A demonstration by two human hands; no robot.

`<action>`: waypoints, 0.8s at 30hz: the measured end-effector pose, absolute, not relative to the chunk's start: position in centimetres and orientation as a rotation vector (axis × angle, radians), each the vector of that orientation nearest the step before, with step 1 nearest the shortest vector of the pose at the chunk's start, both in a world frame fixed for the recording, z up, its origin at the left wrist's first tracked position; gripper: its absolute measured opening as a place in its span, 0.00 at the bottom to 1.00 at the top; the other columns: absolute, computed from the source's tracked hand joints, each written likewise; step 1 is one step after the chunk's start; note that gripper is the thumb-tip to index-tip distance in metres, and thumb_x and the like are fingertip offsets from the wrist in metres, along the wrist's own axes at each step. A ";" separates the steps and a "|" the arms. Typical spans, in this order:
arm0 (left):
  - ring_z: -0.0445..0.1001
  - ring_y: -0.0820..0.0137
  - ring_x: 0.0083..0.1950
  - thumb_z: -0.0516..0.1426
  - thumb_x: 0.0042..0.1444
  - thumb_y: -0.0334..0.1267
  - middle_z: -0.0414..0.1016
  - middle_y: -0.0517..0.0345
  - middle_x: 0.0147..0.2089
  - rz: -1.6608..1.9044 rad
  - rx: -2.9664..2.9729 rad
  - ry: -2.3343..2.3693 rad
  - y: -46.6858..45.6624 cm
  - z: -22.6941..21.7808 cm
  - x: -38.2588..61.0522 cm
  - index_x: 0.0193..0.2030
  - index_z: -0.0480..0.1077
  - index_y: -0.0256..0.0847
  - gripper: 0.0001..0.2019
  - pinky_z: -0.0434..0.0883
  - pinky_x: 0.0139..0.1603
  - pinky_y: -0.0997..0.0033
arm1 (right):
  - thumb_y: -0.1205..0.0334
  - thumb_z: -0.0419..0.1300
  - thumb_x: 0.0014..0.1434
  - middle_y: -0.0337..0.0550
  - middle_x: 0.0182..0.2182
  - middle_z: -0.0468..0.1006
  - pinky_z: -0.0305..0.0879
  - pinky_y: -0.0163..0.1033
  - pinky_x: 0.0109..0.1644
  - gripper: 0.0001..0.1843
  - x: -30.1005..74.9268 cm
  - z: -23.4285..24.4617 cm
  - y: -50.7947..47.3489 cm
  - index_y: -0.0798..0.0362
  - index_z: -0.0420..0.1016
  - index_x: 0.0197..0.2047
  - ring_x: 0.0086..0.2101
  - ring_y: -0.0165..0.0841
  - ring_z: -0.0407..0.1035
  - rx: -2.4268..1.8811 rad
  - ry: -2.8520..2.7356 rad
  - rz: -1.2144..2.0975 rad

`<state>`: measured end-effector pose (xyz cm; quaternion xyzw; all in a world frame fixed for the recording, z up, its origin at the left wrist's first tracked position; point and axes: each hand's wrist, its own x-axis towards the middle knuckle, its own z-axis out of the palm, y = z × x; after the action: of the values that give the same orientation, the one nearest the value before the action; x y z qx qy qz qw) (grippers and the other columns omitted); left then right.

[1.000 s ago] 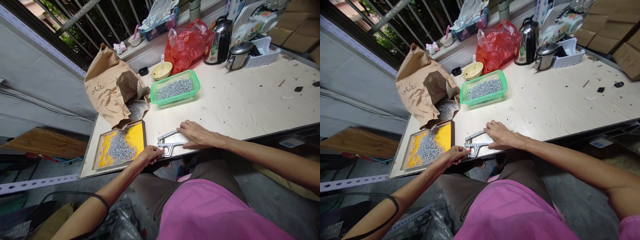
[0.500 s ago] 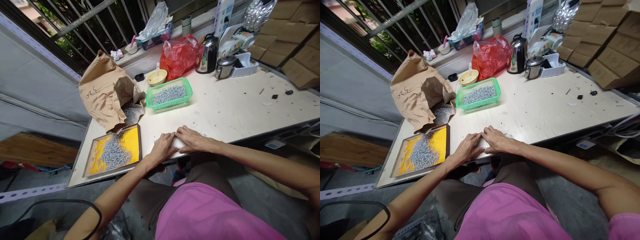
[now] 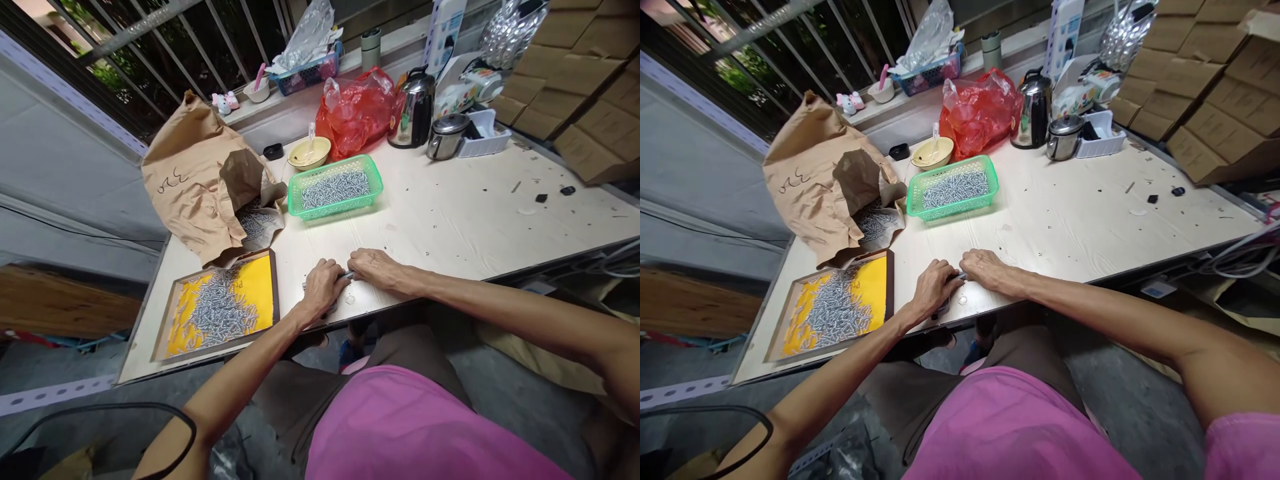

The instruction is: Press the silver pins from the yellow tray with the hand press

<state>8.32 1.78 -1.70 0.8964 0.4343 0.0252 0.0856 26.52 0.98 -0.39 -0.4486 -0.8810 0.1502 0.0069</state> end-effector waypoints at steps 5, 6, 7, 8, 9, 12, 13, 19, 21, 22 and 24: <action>0.66 0.63 0.45 0.56 0.58 0.43 0.71 0.53 0.40 0.078 2.682 1.364 1.5 -1.4 8.5 0.43 0.71 0.40 0.11 0.69 0.43 0.63 | 0.63 0.54 0.61 0.50 0.39 0.72 0.58 0.38 0.40 0.08 26.7 -0.8 1.7 0.58 0.73 0.39 0.42 0.37 0.65 -1.418 -2.704 0.381; 0.66 0.62 0.47 0.57 0.57 0.43 0.71 0.52 0.43 0.092 2.684 1.369 1.1 -1.3 8.5 0.47 0.70 0.39 0.13 0.69 0.45 0.62 | 0.60 0.58 0.59 0.51 0.41 0.72 0.59 0.39 0.41 0.10 27.0 -0.8 1.9 0.58 0.73 0.41 0.43 0.39 0.64 -1.407 -2.708 0.392; 0.66 0.60 0.50 0.57 0.57 0.43 0.71 0.50 0.47 0.123 2.686 1.375 0.5 -1.4 8.5 0.50 0.68 0.39 0.16 0.69 0.47 0.60 | 0.57 0.61 0.56 0.52 0.42 0.71 0.60 0.39 0.41 0.15 27.3 -0.9 2.2 0.58 0.73 0.43 0.43 0.40 0.64 -1.377 -2.719 0.422; 0.65 0.59 0.53 0.56 0.58 0.42 0.69 0.47 0.52 0.168 2.690 1.377 -0.2 -1.5 8.5 0.53 0.66 0.38 0.18 0.68 0.50 0.58 | 0.53 0.63 0.54 0.52 0.43 0.71 0.60 0.39 0.41 0.19 27.7 -1.0 2.6 0.58 0.73 0.45 0.43 0.40 0.64 -1.326 -2.734 0.470; 0.64 0.58 0.57 0.55 0.59 0.40 0.67 0.45 0.56 0.218 2.693 1.370 -1.1 -1.8 8.5 0.55 0.64 0.37 0.19 0.67 0.54 0.56 | 0.50 0.62 0.54 0.51 0.42 0.71 0.60 0.39 0.41 0.21 28.1 -1.1 3.0 0.57 0.73 0.46 0.43 0.40 0.64 -1.264 -2.746 0.523; 0.55 0.57 0.67 0.50 0.63 0.39 0.61 0.43 0.64 0.334 2.684 1.293 -4.0 -2.9 9.1 0.59 0.61 0.35 0.19 0.61 0.62 0.52 | 0.53 0.56 0.61 0.49 0.38 0.72 0.59 0.39 0.42 0.16 28.7 -1.5 4.1 0.56 0.74 0.44 0.41 0.37 0.65 -1.256 -2.702 0.538; 0.54 0.57 0.68 0.50 0.63 0.40 0.60 0.43 0.64 0.358 2.666 1.270 -4.8 -3.2 9.4 0.60 0.60 0.36 0.20 0.59 0.63 0.51 | 0.56 0.54 0.62 0.49 0.38 0.72 0.58 0.39 0.42 0.14 28.8 -1.6 4.5 0.56 0.75 0.42 0.41 0.37 0.64 -1.303 -2.672 0.486; 0.55 0.60 0.68 0.48 0.64 0.45 0.63 0.46 0.63 0.458 2.526 1.255 -6.9 -3.9 10.4 0.60 0.59 0.38 0.21 0.51 0.67 0.48 | 0.59 0.56 0.61 0.47 0.38 0.75 0.52 0.44 0.43 0.09 27.2 -1.3 6.9 0.54 0.75 0.36 0.42 0.40 0.62 -1.482 -2.626 0.196; 0.54 0.59 0.68 0.48 0.64 0.46 0.64 0.46 0.63 0.480 2.507 1.245 -6.8 -3.9 10.4 0.60 0.59 0.38 0.21 0.50 0.67 0.47 | 0.62 0.56 0.60 0.50 0.37 0.75 0.51 0.44 0.42 0.08 25.8 -0.5 6.8 0.55 0.76 0.36 0.42 0.41 0.61 -1.511 -2.671 0.152; 0.54 0.59 0.68 0.48 0.64 0.46 0.64 0.46 0.63 0.489 2.500 1.244 -6.8 -3.9 10.4 0.60 0.59 0.38 0.21 0.50 0.67 0.47 | 0.63 0.56 0.60 0.50 0.37 0.74 0.51 0.44 0.41 0.08 24.9 -0.1 6.5 0.55 0.76 0.36 0.42 0.41 0.61 -1.449 -2.718 0.148; 0.57 0.57 0.67 0.49 0.63 0.46 0.65 0.44 0.61 0.493 2.481 1.247 -6.8 -4.2 10.3 0.59 0.60 0.38 0.22 0.53 0.66 0.47 | 0.64 0.57 0.59 0.49 0.39 0.73 0.52 0.42 0.40 0.07 22.7 0.6 5.1 0.53 0.76 0.38 0.41 0.39 0.60 -1.165 -2.837 0.189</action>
<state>10.31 -6.78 -4.25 0.8684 0.4364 0.1726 0.1599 22.72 5.13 0.56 -0.3788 -0.9228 0.0616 0.0345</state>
